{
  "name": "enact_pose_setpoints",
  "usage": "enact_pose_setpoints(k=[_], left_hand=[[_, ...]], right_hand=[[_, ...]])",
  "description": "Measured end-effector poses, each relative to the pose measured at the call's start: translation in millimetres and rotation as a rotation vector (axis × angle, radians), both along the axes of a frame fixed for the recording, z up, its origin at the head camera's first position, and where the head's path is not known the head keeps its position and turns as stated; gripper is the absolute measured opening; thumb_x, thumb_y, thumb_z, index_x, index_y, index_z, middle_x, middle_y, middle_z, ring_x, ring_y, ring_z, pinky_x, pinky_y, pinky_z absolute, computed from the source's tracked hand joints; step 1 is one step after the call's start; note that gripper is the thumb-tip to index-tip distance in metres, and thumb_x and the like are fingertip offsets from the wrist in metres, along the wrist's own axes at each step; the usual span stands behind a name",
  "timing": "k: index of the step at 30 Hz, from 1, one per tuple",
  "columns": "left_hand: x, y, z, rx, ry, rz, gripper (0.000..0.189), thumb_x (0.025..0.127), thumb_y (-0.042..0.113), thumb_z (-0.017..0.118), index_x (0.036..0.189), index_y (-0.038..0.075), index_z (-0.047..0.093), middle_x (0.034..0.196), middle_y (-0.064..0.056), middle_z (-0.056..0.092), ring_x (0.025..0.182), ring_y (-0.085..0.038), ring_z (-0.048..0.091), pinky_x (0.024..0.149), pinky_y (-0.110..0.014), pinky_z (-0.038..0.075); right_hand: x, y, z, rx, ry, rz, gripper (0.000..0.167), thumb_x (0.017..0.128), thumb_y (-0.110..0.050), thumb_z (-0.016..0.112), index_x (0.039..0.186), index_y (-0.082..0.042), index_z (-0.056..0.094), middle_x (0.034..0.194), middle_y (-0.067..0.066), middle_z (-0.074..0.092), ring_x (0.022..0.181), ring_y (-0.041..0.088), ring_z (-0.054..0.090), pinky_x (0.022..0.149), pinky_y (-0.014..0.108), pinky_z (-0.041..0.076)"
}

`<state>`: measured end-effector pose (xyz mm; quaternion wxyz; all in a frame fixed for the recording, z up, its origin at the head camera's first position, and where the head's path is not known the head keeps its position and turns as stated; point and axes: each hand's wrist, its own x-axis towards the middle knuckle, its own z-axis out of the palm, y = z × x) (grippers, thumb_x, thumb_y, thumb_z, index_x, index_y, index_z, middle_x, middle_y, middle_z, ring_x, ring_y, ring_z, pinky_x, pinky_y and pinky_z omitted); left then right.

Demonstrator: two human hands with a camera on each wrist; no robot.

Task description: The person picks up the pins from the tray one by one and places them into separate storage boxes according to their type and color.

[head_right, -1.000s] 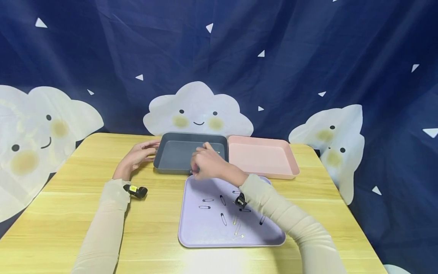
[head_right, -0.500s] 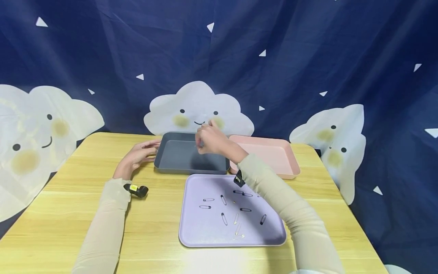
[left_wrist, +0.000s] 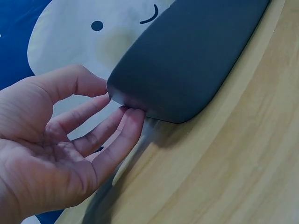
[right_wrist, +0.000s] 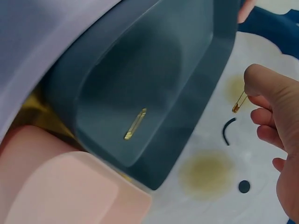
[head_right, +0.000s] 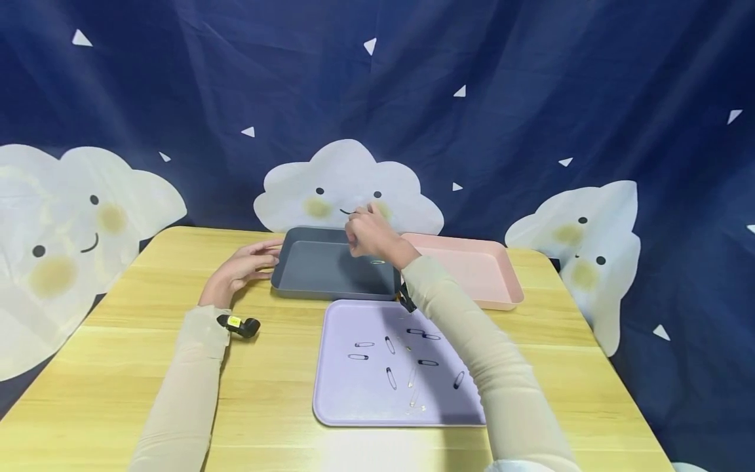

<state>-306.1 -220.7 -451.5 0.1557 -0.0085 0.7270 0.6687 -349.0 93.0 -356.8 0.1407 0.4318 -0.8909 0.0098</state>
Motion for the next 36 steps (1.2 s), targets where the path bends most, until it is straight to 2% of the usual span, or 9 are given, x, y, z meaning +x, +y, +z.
enact_pose_setpoints(k=[9,17,21,26,29,36], left_hand=[[1.5,1.4,3.3,0.01,-0.004,-0.029,0.063,0.1,0.002,0.055,0.159,0.014,0.036,0.159,-0.018,0.043,0.139,-0.035,0.05,0.088,-0.029,0.058],[1.9,2.0,8.2,0.007,-0.012,-0.05,0.067,0.098,-0.001,0.054,0.16,0.011,0.032,0.159,-0.019,0.042,0.14,-0.04,0.048,0.098,-0.041,0.056],[1.0,1.7,7.0,0.013,-0.012,-0.05,0.068,0.098,-0.002,0.054,0.16,0.011,0.031,0.159,-0.02,0.042,0.137,-0.036,0.051,0.096,-0.039,0.057],[1.2,1.1,6.1,0.008,-0.006,-0.043,0.067,0.098,-0.001,0.055,0.16,0.011,0.032,0.158,-0.021,0.042,0.12,-0.021,0.062,0.088,-0.03,0.059],[1.5,0.4,5.5,0.012,-0.005,-0.044,0.067,0.098,0.0,0.055,0.16,0.01,0.031,0.158,-0.022,0.04,0.113,-0.015,0.063,0.089,-0.03,0.059],[3.2,-0.7,6.6,0.015,-0.006,-0.052,0.068,0.098,0.0,0.055,0.161,0.01,0.031,0.159,-0.021,0.04,0.125,-0.024,0.06,0.094,-0.033,0.058]], right_hand=[[-10.0,3,-22.6,0.049,-0.012,-0.031,0.01,0.074,-0.019,0.075,0.075,-0.015,0.066,0.087,0.002,0.059,0.094,0.024,0.049,0.088,0.044,0.032],[-15.1,1,-38.2,0.067,-0.023,-0.022,0.011,0.072,-0.021,0.076,0.074,-0.015,0.066,0.088,0.002,0.061,0.093,0.024,0.049,0.084,0.044,0.033],[-15.8,-1,-43.8,0.094,-0.048,-0.025,0.012,0.072,-0.021,0.076,0.074,-0.015,0.066,0.09,0.002,0.061,0.092,0.024,0.048,0.084,0.043,0.033],[-15.1,-4,-46.6,0.114,-0.095,-0.028,0.012,0.073,-0.02,0.076,0.074,-0.016,0.064,0.091,0.002,0.061,0.09,0.023,0.046,0.083,0.04,0.028],[-15.8,-4,-47.5,0.128,-0.093,-0.036,0.013,0.074,-0.021,0.077,0.075,-0.016,0.065,0.091,0.002,0.061,0.091,0.023,0.047,0.084,0.04,0.029],[-18.9,-3,-48.5,0.131,-0.094,-0.052,0.015,0.073,-0.024,0.08,0.079,-0.017,0.068,0.094,0.002,0.065,0.096,0.023,0.05,0.088,0.043,0.032]])
